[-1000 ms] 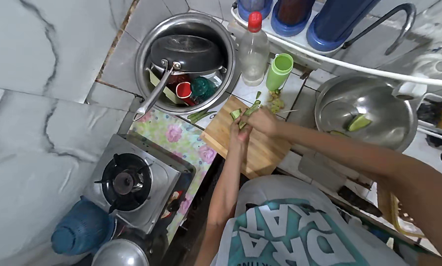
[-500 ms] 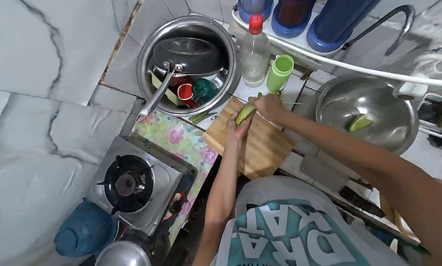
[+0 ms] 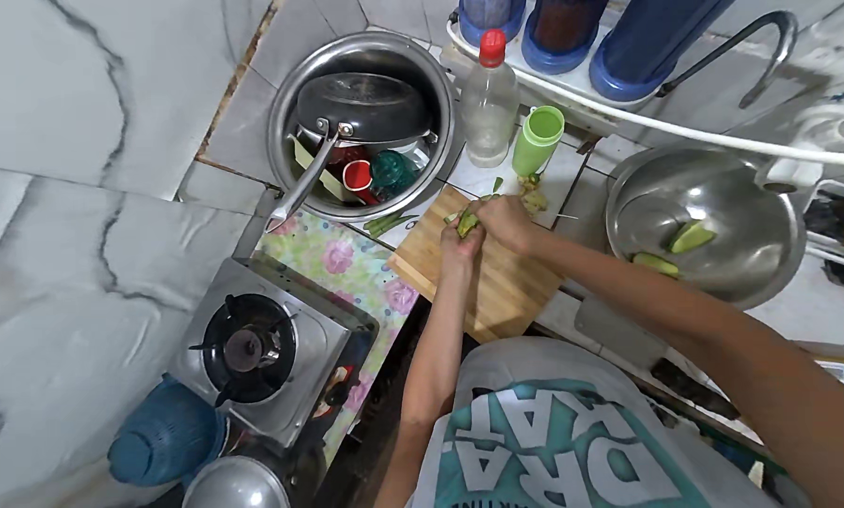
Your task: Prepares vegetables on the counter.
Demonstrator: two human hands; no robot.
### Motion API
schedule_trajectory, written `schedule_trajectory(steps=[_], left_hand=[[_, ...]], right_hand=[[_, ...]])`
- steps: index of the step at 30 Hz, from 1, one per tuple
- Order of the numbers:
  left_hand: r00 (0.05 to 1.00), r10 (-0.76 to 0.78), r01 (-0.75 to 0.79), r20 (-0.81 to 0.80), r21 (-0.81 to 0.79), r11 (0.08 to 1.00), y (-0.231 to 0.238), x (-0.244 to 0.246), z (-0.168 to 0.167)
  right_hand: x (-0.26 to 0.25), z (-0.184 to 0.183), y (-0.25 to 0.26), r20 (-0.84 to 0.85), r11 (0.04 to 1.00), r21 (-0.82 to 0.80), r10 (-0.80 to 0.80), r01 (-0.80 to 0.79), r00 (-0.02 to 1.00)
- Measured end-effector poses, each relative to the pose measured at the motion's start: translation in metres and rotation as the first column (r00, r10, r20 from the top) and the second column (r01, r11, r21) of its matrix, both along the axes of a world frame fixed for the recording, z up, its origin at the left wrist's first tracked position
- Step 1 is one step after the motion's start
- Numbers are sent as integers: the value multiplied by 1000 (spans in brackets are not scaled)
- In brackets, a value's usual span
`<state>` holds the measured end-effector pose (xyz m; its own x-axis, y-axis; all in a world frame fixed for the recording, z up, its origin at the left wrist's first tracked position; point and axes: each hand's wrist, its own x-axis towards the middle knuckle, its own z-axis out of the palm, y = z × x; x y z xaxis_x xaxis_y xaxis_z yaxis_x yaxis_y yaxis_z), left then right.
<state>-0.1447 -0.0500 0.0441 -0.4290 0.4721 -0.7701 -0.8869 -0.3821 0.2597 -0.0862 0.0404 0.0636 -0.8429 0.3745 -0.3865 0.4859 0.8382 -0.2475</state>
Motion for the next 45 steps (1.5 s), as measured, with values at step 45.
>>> schedule_trajectory(steps=[45], left_hand=[[966,-206,230,-153,156,961,-10,-17,-22]], right_hand=[[28,29,44,62,981,-157,-110,118,992]])
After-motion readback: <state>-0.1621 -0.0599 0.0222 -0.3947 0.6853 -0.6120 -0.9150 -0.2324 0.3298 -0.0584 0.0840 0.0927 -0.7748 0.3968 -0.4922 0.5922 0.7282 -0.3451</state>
